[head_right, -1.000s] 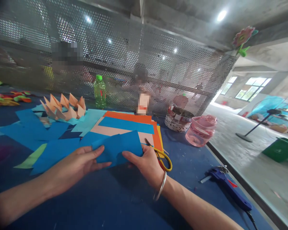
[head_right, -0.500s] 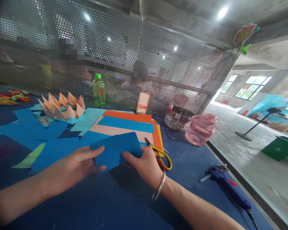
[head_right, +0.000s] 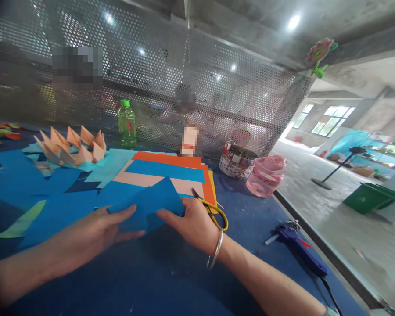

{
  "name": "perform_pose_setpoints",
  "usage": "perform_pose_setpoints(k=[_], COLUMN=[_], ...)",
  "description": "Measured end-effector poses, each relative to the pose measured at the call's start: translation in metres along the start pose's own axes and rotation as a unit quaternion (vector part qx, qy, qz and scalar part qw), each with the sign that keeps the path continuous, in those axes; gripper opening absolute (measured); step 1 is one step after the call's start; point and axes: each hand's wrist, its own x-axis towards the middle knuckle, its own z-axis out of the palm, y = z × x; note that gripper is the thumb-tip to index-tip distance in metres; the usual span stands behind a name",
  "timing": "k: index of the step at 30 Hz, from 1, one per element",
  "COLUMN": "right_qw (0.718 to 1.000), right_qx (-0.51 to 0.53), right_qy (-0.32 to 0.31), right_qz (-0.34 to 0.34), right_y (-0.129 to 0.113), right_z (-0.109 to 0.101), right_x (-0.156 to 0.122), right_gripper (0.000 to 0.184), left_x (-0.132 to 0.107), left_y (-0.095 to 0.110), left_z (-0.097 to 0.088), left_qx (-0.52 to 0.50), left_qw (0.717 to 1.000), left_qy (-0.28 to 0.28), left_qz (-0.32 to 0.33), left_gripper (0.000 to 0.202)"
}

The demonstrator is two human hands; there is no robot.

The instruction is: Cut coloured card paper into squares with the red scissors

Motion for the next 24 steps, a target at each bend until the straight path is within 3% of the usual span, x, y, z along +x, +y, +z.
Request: perform_pose_setpoints(k=[4, 7, 8, 10, 16, 20, 22, 24], right_qw=[0.976, 0.870, 0.849, 0.834, 0.847, 0.869, 0.899, 0.949], right_qx=[-0.214, -0.484, -0.515, -0.530, -0.506, -0.481, -0.431, -0.308], right_qy=[-0.022, -0.056, -0.071, -0.096, -0.108, -0.054, 0.005, 0.036], right_qz=[-0.042, 0.071, 0.098, 0.121, 0.119, 0.101, 0.081, 0.050], right_y=[-0.014, -0.016, -0.014, -0.007, 0.010, 0.009, 0.007, 0.004], right_z=[-0.033, -0.050, -0.052, -0.054, -0.052, -0.056, -0.055, -0.050], right_x=[0.005, 0.002, 0.000, -0.005, -0.009, -0.004, -0.003, -0.004], right_gripper=[0.033, 0.027, 0.025, 0.024, 0.046, 0.041, 0.035, 0.028], left_x=[0.002, 0.005, 0.006, 0.007, 0.009, 0.009, 0.009, 0.008], left_y=[0.006, 0.009, 0.009, 0.010, 0.009, 0.008, 0.008, 0.008], left_z=[-0.002, -0.005, -0.006, -0.008, -0.011, -0.013, -0.014, -0.014], left_qx=[-0.013, -0.035, -0.040, -0.048, -0.046, -0.058, -0.064, -0.064], left_qw=[0.999, 0.994, 0.992, 0.991, 0.991, 0.988, 0.987, 0.988], left_qy=[0.034, 0.083, 0.093, 0.085, 0.052, 0.044, 0.037, 0.033], left_qz=[0.030, 0.064, 0.075, 0.092, 0.118, 0.135, 0.140, 0.137], left_gripper=[0.005, 0.017, 0.020, 0.022, 0.015, 0.011, 0.004, 0.005])
